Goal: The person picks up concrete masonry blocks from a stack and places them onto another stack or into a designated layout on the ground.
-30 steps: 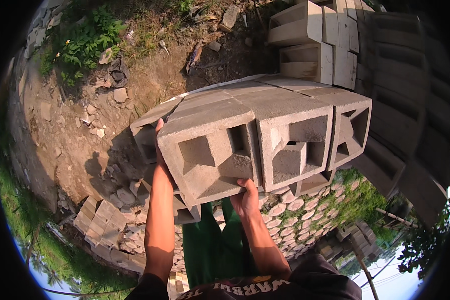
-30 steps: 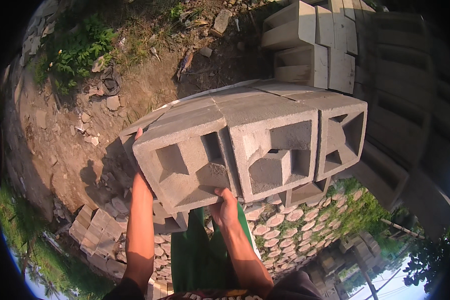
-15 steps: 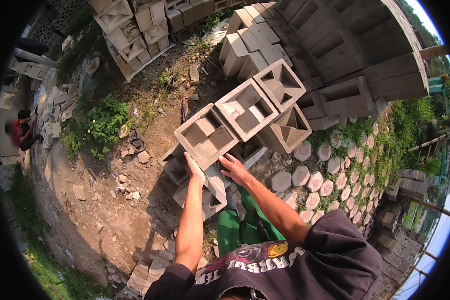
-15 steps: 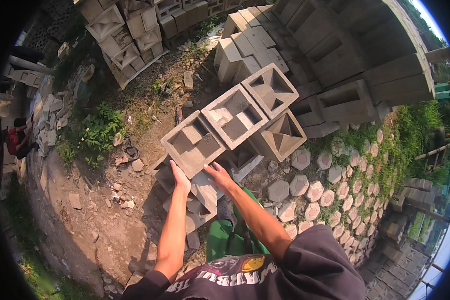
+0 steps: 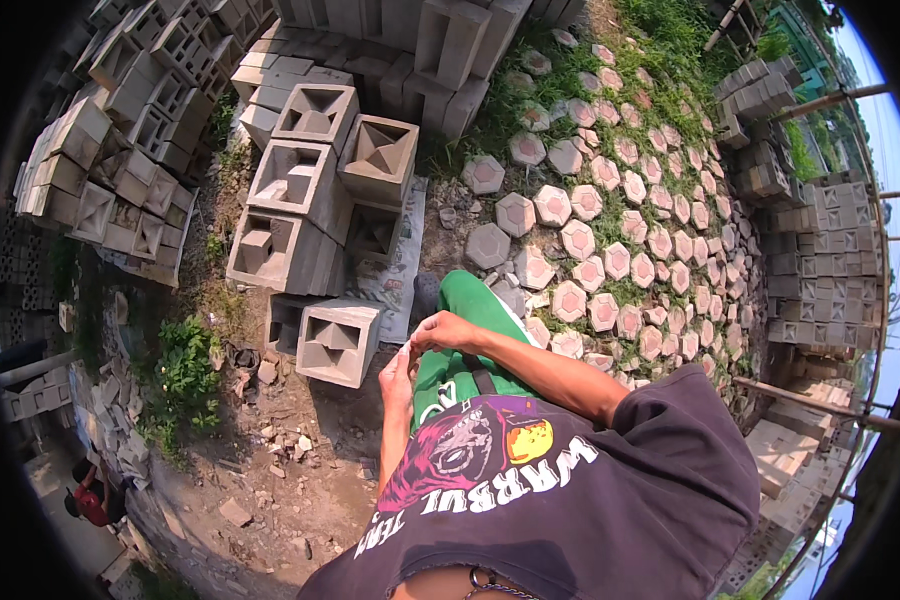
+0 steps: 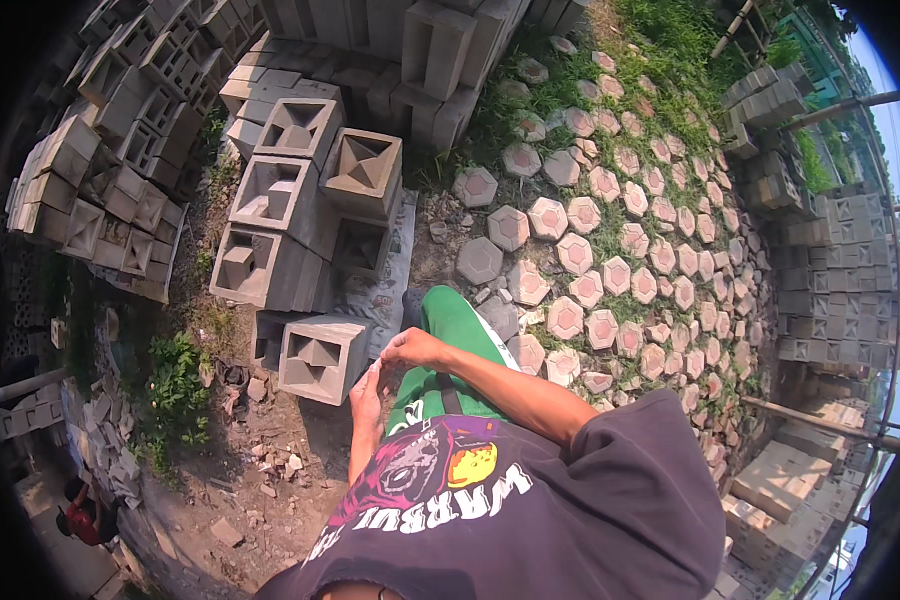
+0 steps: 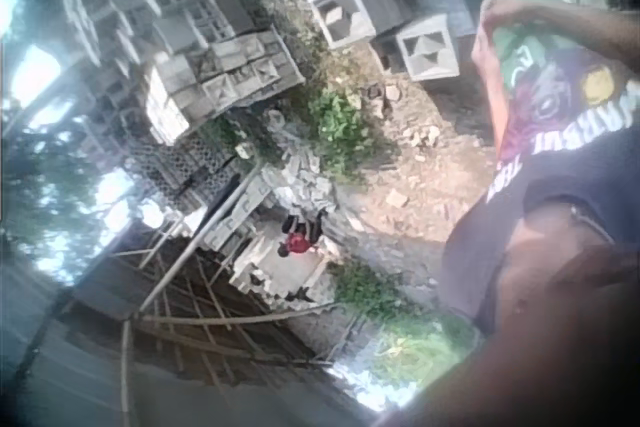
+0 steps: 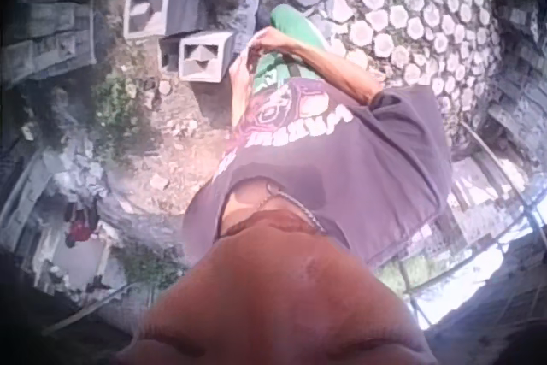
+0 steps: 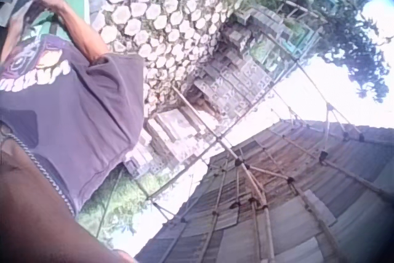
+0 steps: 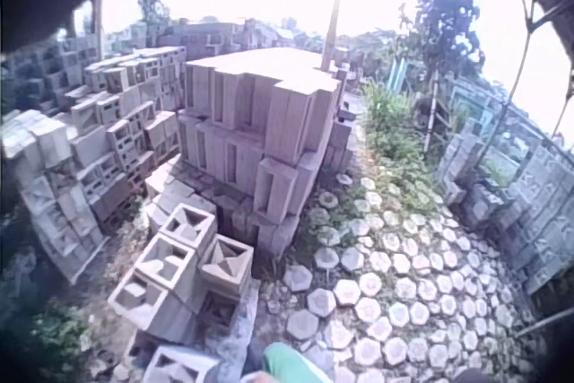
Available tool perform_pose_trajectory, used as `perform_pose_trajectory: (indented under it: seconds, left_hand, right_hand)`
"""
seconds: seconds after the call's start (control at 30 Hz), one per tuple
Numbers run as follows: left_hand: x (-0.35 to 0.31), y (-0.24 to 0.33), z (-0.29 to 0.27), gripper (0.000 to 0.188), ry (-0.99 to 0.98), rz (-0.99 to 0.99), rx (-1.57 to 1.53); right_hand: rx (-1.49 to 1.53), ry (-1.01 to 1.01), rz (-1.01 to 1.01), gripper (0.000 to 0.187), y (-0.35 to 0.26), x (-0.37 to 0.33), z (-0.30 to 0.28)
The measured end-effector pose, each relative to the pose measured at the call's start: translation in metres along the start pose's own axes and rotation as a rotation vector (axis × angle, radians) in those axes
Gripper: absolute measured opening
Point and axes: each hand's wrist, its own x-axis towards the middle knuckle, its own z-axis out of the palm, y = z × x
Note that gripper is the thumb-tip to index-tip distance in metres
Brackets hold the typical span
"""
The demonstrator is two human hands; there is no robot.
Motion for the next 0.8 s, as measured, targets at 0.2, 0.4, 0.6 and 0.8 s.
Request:
perform_pose_trajectory:
  seconds: [0.2, 0.4, 0.6, 0.8]
  left_hand:
    - [0.009, 0.003, 0.053, 0.03, -0.148, 0.073, 0.692]
    - [0.06, 0.019, 0.161, 0.054, -0.314, 0.073, 0.908]
    - [0.112, 0.008, 0.326, 0.056, -0.634, 0.163, 0.839]
    - [0.107, -0.03, 0.497, 0.034, -0.837, 0.086, 0.842]
  right_hand:
    - [-0.061, 0.352, -0.046, 0.048, 0.008, -0.078, -0.059]
    - [0.016, 0.631, -0.309, 0.046, 0.07, -0.101, -0.133]
    - [0.159, 0.826, -0.353, 0.015, 0.076, -0.161, -0.233]
    - [0.123, 0.924, -0.313, 0.029, 0.059, -0.24, -0.35]
